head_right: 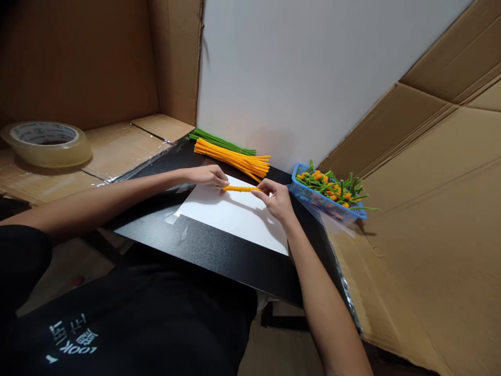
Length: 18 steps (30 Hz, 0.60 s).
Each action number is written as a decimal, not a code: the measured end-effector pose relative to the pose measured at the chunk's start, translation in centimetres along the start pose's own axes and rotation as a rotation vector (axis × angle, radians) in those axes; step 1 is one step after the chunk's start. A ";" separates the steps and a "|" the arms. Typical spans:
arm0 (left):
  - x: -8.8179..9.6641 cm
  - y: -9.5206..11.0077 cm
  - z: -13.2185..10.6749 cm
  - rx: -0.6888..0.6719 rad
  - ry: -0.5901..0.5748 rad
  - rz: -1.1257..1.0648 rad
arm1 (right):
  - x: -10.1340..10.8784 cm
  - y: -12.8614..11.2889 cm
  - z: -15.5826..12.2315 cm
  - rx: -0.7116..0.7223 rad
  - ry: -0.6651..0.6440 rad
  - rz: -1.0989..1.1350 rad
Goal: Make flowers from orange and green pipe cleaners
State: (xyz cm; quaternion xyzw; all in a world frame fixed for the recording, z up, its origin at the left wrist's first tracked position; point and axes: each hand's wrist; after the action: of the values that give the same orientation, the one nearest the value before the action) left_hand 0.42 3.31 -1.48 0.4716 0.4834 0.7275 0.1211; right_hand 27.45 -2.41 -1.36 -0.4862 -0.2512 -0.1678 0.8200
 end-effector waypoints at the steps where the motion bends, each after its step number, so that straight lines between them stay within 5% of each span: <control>1: -0.1 0.1 0.0 0.016 0.019 0.012 | -0.1 0.0 0.0 -0.004 -0.001 -0.010; 18: 0.5 -0.3 0.3 -0.057 0.070 0.181 | 0.0 0.1 0.1 -0.142 -0.001 0.058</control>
State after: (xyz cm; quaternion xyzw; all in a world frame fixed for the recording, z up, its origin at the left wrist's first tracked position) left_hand 0.30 3.91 -1.39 0.4838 0.4218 0.7651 0.0513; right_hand 27.43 -2.29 -1.40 -0.5502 -0.2252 -0.1611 0.7878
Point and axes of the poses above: each hand's wrist, its own z-axis towards the middle knuckle, its own x-axis out of the back of the hand, y = z × x, and after that the axes turned 2 degrees about -x, right-handed
